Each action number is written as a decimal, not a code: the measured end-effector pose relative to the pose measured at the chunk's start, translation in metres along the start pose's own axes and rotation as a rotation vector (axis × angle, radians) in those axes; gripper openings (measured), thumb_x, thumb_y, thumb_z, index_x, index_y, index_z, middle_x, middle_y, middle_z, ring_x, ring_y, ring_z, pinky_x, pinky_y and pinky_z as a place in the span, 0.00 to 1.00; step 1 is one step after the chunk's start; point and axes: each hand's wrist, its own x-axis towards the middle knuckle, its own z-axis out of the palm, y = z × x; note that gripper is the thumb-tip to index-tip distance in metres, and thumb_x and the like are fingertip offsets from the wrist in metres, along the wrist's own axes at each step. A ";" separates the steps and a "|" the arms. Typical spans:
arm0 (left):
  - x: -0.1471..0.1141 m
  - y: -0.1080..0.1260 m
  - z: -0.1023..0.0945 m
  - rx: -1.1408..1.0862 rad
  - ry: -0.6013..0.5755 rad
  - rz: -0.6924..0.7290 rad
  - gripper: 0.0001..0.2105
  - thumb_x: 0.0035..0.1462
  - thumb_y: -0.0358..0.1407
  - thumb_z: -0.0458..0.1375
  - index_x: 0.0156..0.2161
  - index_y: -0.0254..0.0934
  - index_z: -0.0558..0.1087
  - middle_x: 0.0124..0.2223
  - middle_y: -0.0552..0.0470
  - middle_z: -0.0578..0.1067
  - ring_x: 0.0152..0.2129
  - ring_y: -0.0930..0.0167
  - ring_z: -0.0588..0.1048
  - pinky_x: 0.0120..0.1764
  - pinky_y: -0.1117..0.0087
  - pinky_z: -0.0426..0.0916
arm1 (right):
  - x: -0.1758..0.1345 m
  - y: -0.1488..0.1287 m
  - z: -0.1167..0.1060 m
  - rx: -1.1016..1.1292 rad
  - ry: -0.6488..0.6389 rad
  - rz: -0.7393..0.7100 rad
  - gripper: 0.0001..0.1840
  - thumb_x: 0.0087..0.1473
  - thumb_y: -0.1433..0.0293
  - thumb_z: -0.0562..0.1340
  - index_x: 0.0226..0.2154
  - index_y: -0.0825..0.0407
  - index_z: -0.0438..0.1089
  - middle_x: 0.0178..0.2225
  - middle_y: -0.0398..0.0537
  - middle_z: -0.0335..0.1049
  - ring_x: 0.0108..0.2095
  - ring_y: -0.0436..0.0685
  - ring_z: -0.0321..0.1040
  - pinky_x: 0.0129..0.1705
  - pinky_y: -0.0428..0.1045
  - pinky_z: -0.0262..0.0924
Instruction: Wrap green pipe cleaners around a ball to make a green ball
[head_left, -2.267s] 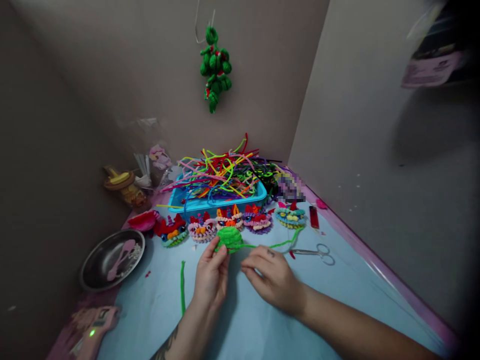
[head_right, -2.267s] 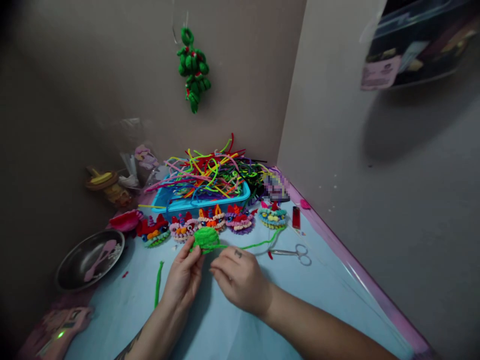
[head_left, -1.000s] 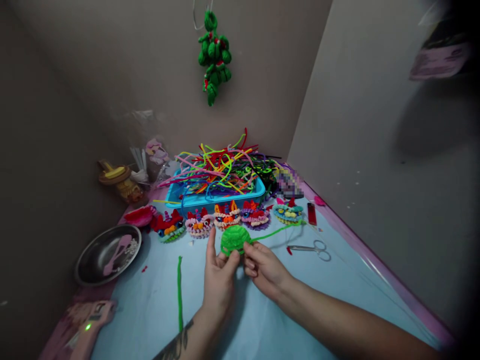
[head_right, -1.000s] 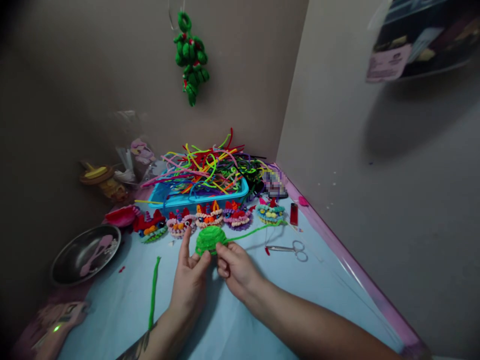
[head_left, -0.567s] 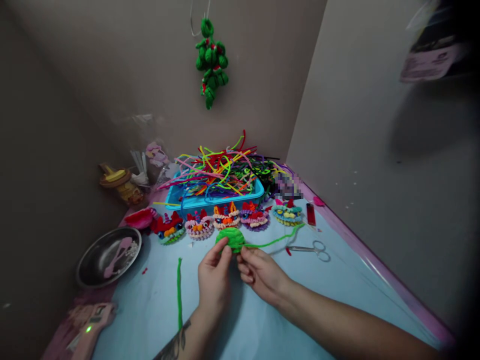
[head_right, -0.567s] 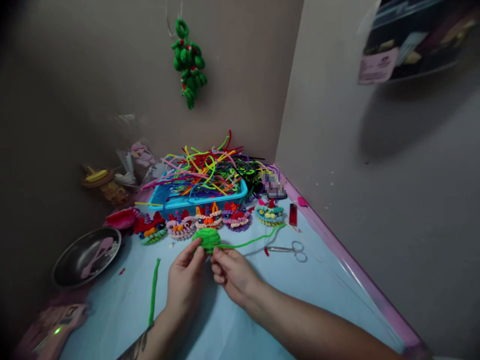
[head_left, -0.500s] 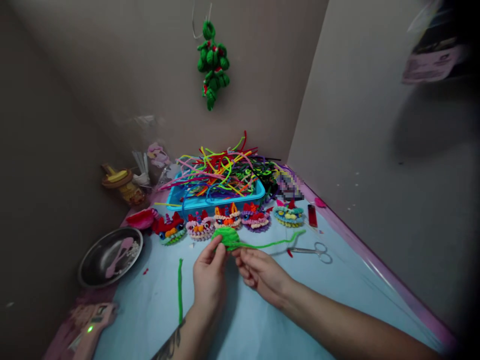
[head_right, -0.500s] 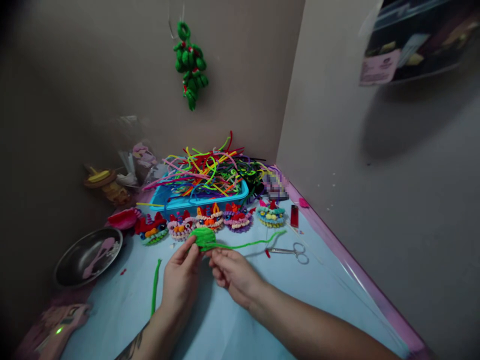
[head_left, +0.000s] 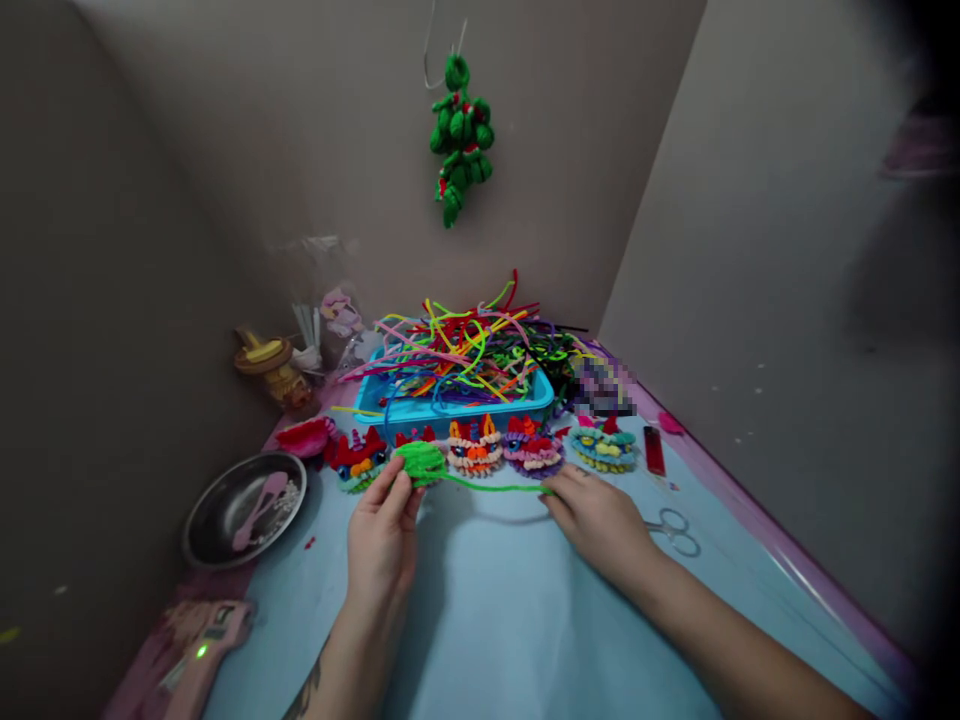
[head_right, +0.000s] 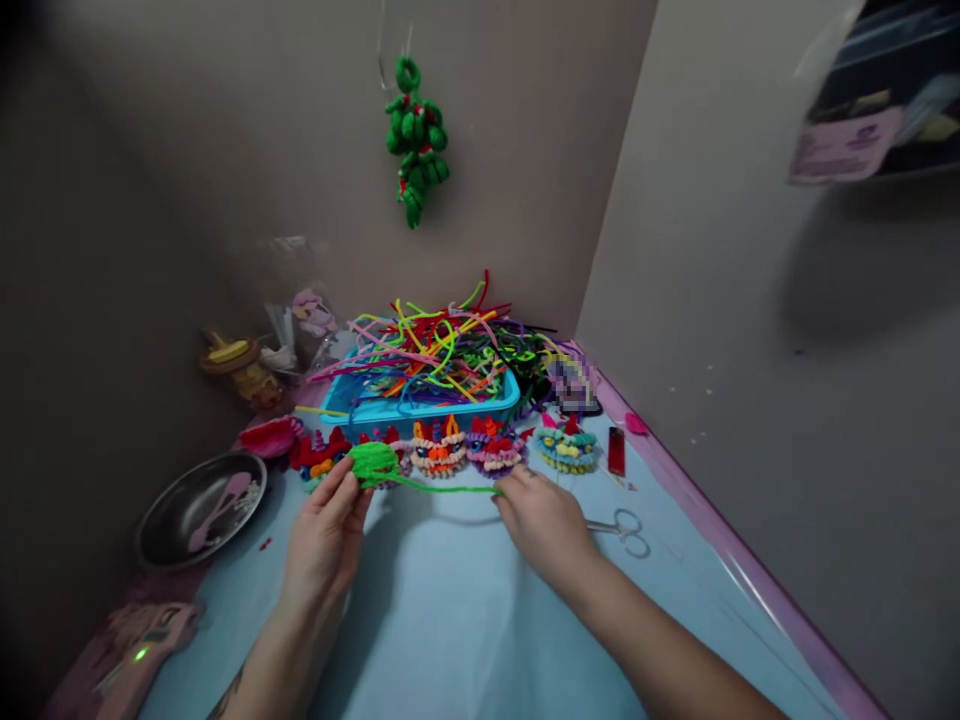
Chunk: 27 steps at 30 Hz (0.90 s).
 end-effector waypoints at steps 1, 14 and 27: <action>0.000 -0.001 0.000 0.003 -0.004 -0.012 0.09 0.47 0.21 0.62 0.35 0.31 0.77 0.34 0.49 0.80 0.26 0.75 0.78 0.31 0.79 0.74 | 0.001 0.001 -0.002 0.098 0.029 0.009 0.09 0.54 0.71 0.56 0.30 0.50 0.73 0.31 0.49 0.71 0.32 0.57 0.68 0.33 0.49 0.58; -0.016 -0.022 0.009 0.016 -0.051 -0.313 0.10 0.52 0.18 0.55 0.38 0.29 0.75 0.30 0.47 0.79 0.22 0.75 0.78 0.28 0.78 0.75 | -0.001 -0.025 -0.014 1.459 0.158 0.452 0.18 0.37 0.57 0.72 0.26 0.53 0.74 0.21 0.47 0.71 0.20 0.51 0.63 0.22 0.46 0.55; -0.022 -0.026 0.012 -0.019 -0.070 -0.367 0.11 0.55 0.19 0.53 0.39 0.30 0.73 0.32 0.47 0.80 0.25 0.73 0.79 0.30 0.76 0.75 | 0.000 -0.027 0.003 1.577 0.155 0.542 0.17 0.35 0.59 0.74 0.22 0.54 0.71 0.22 0.46 0.72 0.22 0.49 0.64 0.24 0.45 0.57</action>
